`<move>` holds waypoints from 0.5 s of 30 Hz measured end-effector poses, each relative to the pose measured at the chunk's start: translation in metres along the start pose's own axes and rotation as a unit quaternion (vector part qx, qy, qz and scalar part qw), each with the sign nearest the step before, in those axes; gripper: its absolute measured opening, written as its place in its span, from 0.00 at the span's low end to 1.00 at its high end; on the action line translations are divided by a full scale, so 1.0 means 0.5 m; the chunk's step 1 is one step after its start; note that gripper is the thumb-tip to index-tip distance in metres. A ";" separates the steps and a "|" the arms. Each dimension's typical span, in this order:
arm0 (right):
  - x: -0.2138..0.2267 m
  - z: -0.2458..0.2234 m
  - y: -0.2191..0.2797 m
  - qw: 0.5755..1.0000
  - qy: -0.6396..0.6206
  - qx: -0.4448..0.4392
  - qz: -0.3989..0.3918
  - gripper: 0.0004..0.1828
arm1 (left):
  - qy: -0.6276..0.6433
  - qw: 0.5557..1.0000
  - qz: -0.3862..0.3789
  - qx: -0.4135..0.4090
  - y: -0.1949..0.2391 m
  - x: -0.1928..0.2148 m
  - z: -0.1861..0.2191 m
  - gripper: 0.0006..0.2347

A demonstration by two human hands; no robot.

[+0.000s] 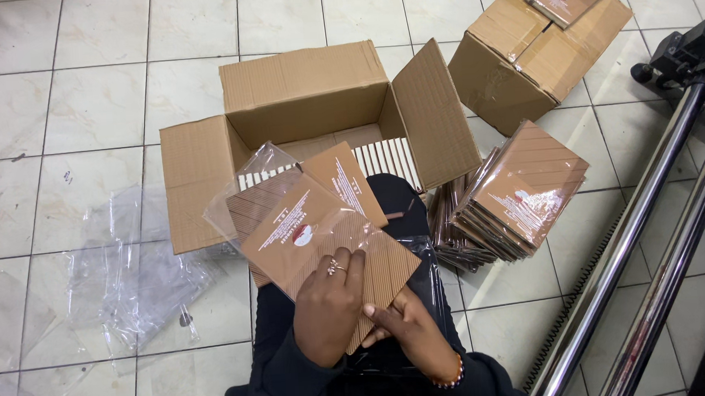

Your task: The person packs cardboard-covered notebooks into plastic sleeves and then arranges the sleeved notebooks vertically inside a large cardboard box.

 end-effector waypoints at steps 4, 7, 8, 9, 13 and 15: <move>0.016 0.029 -0.004 0.997 -0.057 0.046 -0.006 0.11 | -0.084 0.994 -0.065 -0.031 -0.009 -0.013 0.023 0.08; 0.012 0.014 -0.022 0.981 0.048 0.184 -0.047 0.16 | -0.012 0.994 -0.085 -0.062 -0.007 -0.001 0.052 0.09; 0.023 0.030 -0.031 0.981 0.047 0.183 -0.047 0.16 | -0.012 0.994 -0.086 -0.062 -0.005 0.008 0.059 0.09; 0.036 0.044 -0.040 0.977 0.123 0.175 -0.010 0.10 | -0.043 0.995 -0.070 -0.062 -0.004 0.019 0.066 0.06; 0.061 0.041 -0.057 0.956 0.224 0.175 -0.078 0.15 | -0.041 0.997 -0.045 -0.055 -0.004 0.039 0.055 0.05; 0.056 0.019 -0.055 0.955 0.234 0.165 -0.080 0.13 | -0.030 0.997 -0.047 -0.052 0.002 0.035 0.053 0.06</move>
Point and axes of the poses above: each hand's wrist, its own y-axis away from the middle knuckle, its own x-axis out of the back of the hand, z = x × y, the point moved 3 cm from there along -y, towards the middle knuckle, and after that the axes turned 8 degrees about -z, right-handed, at the moved point
